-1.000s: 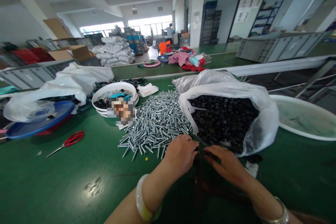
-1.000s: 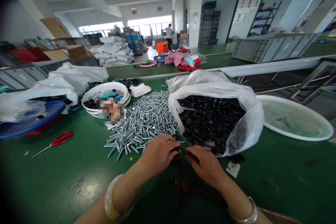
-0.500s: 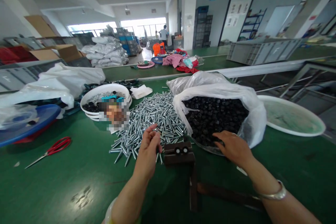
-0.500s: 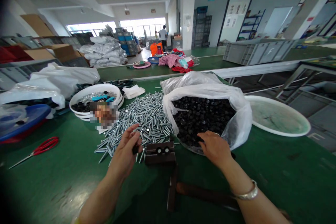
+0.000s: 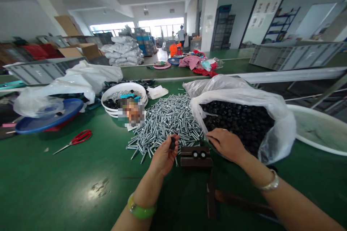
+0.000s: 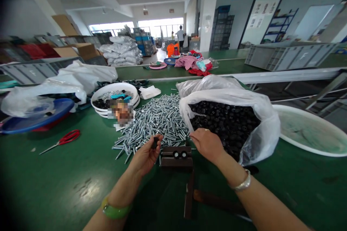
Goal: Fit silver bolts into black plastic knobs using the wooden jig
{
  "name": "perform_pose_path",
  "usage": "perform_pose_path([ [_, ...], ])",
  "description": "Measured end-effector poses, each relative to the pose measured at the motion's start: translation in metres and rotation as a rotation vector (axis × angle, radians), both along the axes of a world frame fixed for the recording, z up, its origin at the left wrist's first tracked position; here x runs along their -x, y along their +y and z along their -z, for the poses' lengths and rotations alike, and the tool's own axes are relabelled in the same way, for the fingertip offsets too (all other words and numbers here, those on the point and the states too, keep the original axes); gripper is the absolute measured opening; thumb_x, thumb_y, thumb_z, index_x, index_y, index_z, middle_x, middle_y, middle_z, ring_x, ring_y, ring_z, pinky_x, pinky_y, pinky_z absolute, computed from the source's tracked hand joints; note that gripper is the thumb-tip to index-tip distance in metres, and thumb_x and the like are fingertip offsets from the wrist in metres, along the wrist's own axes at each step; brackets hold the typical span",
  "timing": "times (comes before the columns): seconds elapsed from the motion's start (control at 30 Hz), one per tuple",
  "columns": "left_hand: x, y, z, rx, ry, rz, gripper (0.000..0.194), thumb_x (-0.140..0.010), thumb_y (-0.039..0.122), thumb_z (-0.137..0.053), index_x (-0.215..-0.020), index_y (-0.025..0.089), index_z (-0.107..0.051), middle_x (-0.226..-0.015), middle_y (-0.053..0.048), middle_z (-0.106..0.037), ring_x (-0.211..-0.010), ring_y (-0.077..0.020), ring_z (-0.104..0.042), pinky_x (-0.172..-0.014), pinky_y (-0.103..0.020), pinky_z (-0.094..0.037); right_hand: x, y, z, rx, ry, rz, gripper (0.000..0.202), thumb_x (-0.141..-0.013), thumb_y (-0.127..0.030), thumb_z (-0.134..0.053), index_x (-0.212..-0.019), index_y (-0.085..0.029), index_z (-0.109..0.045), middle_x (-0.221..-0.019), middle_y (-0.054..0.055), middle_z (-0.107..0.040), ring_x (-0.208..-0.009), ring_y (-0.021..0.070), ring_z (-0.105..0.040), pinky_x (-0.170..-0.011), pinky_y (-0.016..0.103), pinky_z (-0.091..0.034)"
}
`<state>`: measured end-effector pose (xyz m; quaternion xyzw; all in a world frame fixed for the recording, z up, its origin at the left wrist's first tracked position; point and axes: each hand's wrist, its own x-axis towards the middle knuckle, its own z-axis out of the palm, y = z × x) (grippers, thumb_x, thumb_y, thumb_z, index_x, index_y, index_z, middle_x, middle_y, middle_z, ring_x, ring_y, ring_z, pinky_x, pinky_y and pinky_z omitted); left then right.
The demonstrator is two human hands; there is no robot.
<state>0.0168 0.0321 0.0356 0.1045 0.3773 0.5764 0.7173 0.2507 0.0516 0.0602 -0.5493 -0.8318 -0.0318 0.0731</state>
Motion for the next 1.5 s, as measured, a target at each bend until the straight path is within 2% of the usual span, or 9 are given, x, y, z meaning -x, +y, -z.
perform_pose_path([
  [0.13,0.007,0.005,0.018,-0.04,0.031,0.06,0.029,-0.082,0.037,-0.055,-0.094,0.011,-0.06,-0.074,-0.002,-0.058,-0.047,-0.0015,-0.049,-0.038,-0.008,-0.04,0.041,0.033,-0.005,0.15,-0.15,-0.114,0.018,-0.08,-0.028,-0.051,-0.083,-0.024,-0.068,-0.089,0.005,-0.067,-0.087,0.0204,-0.061,-0.068,0.027,-0.045],
  [0.23,0.012,0.006,0.027,-0.147,0.074,0.105,0.037,-0.074,0.04,-0.065,-0.102,0.017,-0.058,-0.069,0.002,-0.054,-0.046,0.0,-0.043,-0.037,-0.007,-0.031,0.055,0.049,0.003,0.175,-0.195,-0.111,0.012,-0.071,-0.025,-0.06,-0.076,-0.018,-0.068,-0.085,0.01,-0.068,-0.082,0.0245,-0.063,-0.063,0.029,-0.045],
  [0.43,0.009,0.006,0.033,-0.269,0.565,0.144,0.044,-0.063,0.043,-0.071,-0.094,0.014,-0.062,-0.071,0.0,-0.06,-0.045,-0.003,-0.042,-0.041,-0.015,-0.03,0.057,0.052,0.017,0.167,-0.183,-0.075,0.018,-0.069,-0.017,-0.054,-0.08,-0.011,-0.066,-0.087,0.017,-0.066,-0.079,0.0263,-0.063,-0.063,0.031,-0.045],
  [0.67,0.012,0.008,0.037,-0.434,1.058,0.025,0.036,-0.062,0.039,-0.071,-0.087,0.014,-0.064,-0.058,0.004,-0.052,-0.054,-0.0097,-0.046,-0.052,-0.021,-0.036,0.058,0.037,-0.014,0.183,0.056,-0.152,0.019,-0.079,-0.021,-0.044,-0.085,-0.015,-0.061,-0.074,0.004,-0.065,-0.068,0.0144,-0.059,-0.061,0.022,-0.042],
  [0.87,0.018,0.006,0.03,-0.575,1.215,-0.025,0.028,-0.064,0.03,-0.072,-0.089,0.02,-0.067,-0.066,0.001,-0.057,-0.059,-0.0126,-0.048,-0.06,-0.024,-0.038,0.079,0.016,-0.032,0.395,0.446,-0.34,0.015,-0.075,-0.026,-0.051,-0.07,-0.015,-0.062,-0.058,-0.001,-0.059,-0.054,0.0107,-0.051,-0.05,0.019,-0.036],
  [1.13,0.026,-0.006,0.009,-0.856,1.266,0.047,0.022,-0.068,0.027,-0.07,-0.089,0.021,-0.069,-0.067,-0.001,-0.052,-0.061,-0.0132,-0.045,-0.057,-0.023,-0.036,0.089,0.013,-0.041,0.557,0.554,-0.419,0.023,-0.076,-0.036,-0.054,-0.07,-0.015,-0.06,-0.057,-0.002,-0.055,-0.054,0.0103,-0.048,-0.048,0.02,-0.034],
  [1.33,0.02,-0.016,-0.012,-0.865,1.187,0.001,0.022,-0.066,0.028,-0.072,-0.087,0.02,-0.069,-0.075,-0.003,-0.055,-0.061,-0.0125,-0.046,-0.056,-0.022,-0.037,0.092,0.005,-0.045,0.519,0.739,-0.278,0.028,-0.064,-0.039,-0.067,-0.069,-0.017,-0.049,-0.059,-0.005,-0.048,-0.052,0.0083,-0.042,-0.046,0.019,-0.034],
  [1.43,0.027,-0.017,-0.018,-0.781,1.232,-0.006,0.024,-0.063,0.03,-0.073,-0.085,0.022,-0.07,-0.07,-0.001,-0.054,-0.058,-0.0121,-0.044,-0.056,-0.022,-0.036,0.078,-0.002,-0.046,0.463,0.9,-0.199,0.03,-0.07,-0.045,-0.061,-0.073,-0.018,-0.049,-0.062,-0.004,-0.048,-0.055,0.0089,-0.043,-0.05,0.02,-0.037],
  [1.5,0.034,-0.017,-0.016,-0.708,1.308,0.098,0.025,-0.064,0.032,-0.072,-0.087,0.022,-0.07,-0.067,0.0,-0.055,-0.056,-0.0119,-0.043,-0.055,-0.022,-0.034,0.063,-0.009,-0.044,0.402,0.99,-0.125,0.031,-0.075,-0.049,-0.055,-0.073,-0.018,-0.05,-0.063,-0.002,-0.048,-0.057,0.0095,-0.044,-0.052,0.021,-0.038],
])
